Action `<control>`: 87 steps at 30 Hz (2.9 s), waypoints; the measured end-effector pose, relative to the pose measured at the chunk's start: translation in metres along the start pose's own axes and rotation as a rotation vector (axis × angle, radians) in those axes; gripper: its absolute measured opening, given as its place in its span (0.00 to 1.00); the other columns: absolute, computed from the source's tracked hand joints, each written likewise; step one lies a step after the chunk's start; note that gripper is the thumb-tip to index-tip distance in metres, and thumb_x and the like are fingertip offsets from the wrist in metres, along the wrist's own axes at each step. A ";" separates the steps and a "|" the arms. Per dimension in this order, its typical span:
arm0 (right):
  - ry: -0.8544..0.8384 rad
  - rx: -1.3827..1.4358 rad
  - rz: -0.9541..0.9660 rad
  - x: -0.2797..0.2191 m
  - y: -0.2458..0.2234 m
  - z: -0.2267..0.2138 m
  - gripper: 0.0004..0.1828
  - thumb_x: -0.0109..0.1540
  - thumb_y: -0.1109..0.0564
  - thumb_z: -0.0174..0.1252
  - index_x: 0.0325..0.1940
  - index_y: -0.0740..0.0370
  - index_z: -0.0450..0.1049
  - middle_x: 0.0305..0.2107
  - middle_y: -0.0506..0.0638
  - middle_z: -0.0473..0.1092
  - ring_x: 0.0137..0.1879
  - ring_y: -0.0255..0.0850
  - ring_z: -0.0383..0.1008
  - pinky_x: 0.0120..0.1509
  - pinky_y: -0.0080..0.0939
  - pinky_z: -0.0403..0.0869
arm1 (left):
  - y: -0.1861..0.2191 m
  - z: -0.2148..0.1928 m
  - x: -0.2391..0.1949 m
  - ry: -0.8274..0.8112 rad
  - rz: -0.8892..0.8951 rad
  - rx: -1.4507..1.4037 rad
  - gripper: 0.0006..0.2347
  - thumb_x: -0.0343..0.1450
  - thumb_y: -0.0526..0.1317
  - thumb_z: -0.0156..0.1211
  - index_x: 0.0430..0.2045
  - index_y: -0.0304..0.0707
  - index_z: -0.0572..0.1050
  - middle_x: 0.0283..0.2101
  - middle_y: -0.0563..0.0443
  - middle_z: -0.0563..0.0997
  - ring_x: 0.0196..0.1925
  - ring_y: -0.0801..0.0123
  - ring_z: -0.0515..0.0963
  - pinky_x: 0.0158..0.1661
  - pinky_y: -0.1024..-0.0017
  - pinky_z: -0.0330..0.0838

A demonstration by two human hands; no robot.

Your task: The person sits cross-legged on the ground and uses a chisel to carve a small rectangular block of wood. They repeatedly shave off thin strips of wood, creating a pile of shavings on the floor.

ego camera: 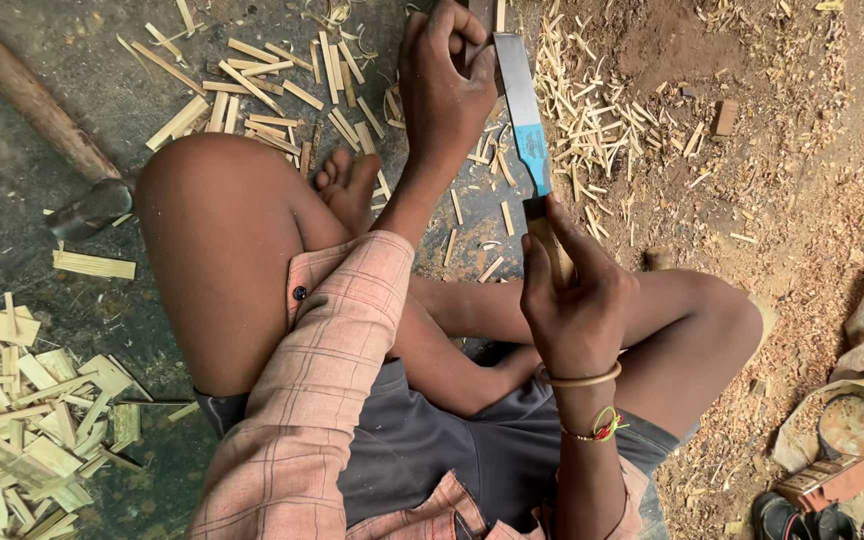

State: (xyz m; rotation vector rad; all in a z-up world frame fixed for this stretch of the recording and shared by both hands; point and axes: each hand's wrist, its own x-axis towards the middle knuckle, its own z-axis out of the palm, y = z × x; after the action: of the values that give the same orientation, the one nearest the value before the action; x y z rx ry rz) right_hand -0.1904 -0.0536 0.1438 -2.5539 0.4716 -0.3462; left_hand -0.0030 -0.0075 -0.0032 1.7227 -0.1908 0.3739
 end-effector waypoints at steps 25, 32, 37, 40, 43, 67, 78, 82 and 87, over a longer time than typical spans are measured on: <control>0.097 0.098 -0.063 0.013 0.043 0.043 0.24 0.64 0.61 0.62 0.66 0.59 0.75 0.36 0.58 0.79 0.33 0.47 0.79 0.40 0.43 0.76 | 0.010 -0.011 0.012 -0.156 -0.176 0.014 0.10 0.66 0.30 0.71 0.31 0.39 0.73 0.35 0.53 0.70 0.36 0.66 0.71 0.40 0.66 0.69; 0.053 0.501 0.251 0.005 0.046 0.028 0.26 0.68 0.57 0.62 0.71 0.61 0.72 0.25 0.45 0.70 0.27 0.29 0.66 0.29 0.33 0.65 | 0.022 -0.019 0.012 -0.087 -0.027 0.028 0.12 0.63 0.27 0.69 0.36 0.42 0.77 0.38 0.50 0.71 0.40 0.59 0.76 0.41 0.62 0.72; 0.130 0.495 0.175 0.001 0.042 0.013 0.26 0.69 0.57 0.60 0.71 0.64 0.69 0.24 0.40 0.70 0.25 0.25 0.67 0.26 0.28 0.66 | 0.031 -0.026 0.011 -0.088 0.023 0.087 0.10 0.64 0.28 0.68 0.35 0.40 0.79 0.36 0.47 0.73 0.38 0.55 0.77 0.40 0.60 0.72; 0.114 0.512 0.159 -0.002 0.049 0.013 0.26 0.69 0.58 0.61 0.71 0.65 0.69 0.24 0.41 0.70 0.25 0.24 0.67 0.26 0.28 0.66 | 0.035 -0.029 0.012 -0.107 0.067 0.116 0.07 0.66 0.29 0.68 0.35 0.38 0.79 0.36 0.46 0.74 0.38 0.55 0.78 0.40 0.60 0.71; 0.076 0.527 0.200 -0.011 0.059 0.016 0.25 0.67 0.58 0.62 0.69 0.65 0.71 0.23 0.43 0.70 0.24 0.26 0.67 0.26 0.29 0.67 | 0.031 -0.031 0.007 -0.117 0.091 0.121 0.06 0.68 0.30 0.67 0.36 0.37 0.79 0.36 0.45 0.74 0.38 0.54 0.78 0.40 0.60 0.72; -0.053 0.104 0.039 0.000 0.038 -0.014 0.23 0.65 0.56 0.65 0.64 0.60 0.76 0.35 0.58 0.80 0.33 0.34 0.79 0.38 0.35 0.75 | 0.014 -0.004 -0.007 -0.007 0.123 0.246 0.05 0.71 0.34 0.64 0.32 0.42 0.72 0.42 0.51 0.68 0.48 0.59 0.72 0.51 0.58 0.62; 0.032 0.115 -0.079 -0.008 0.046 0.012 0.22 0.67 0.58 0.65 0.64 0.66 0.74 0.47 0.62 0.80 0.48 0.33 0.81 0.49 0.35 0.78 | 0.004 0.003 -0.007 0.033 0.162 0.208 0.07 0.69 0.32 0.63 0.32 0.42 0.69 0.41 0.51 0.67 0.45 0.60 0.72 0.49 0.58 0.61; -0.014 0.100 0.104 -0.008 0.045 0.017 0.25 0.64 0.58 0.65 0.65 0.65 0.74 0.38 0.59 0.81 0.40 0.32 0.79 0.44 0.35 0.76 | -0.001 0.007 -0.007 0.068 0.190 0.206 0.07 0.70 0.32 0.62 0.33 0.42 0.68 0.41 0.51 0.66 0.46 0.61 0.71 0.47 0.58 0.60; 0.041 0.139 0.039 -0.009 0.043 0.032 0.24 0.66 0.58 0.64 0.65 0.66 0.74 0.38 0.58 0.81 0.39 0.32 0.79 0.43 0.36 0.77 | -0.001 0.009 -0.011 0.062 0.142 0.202 0.07 0.71 0.33 0.64 0.34 0.42 0.69 0.41 0.50 0.67 0.46 0.59 0.71 0.46 0.58 0.59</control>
State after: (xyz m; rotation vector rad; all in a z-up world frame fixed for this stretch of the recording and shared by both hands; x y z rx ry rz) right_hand -0.1990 -0.0703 0.0928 -2.4038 0.4947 -0.4030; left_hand -0.0114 -0.0169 -0.0089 1.8986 -0.2382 0.5662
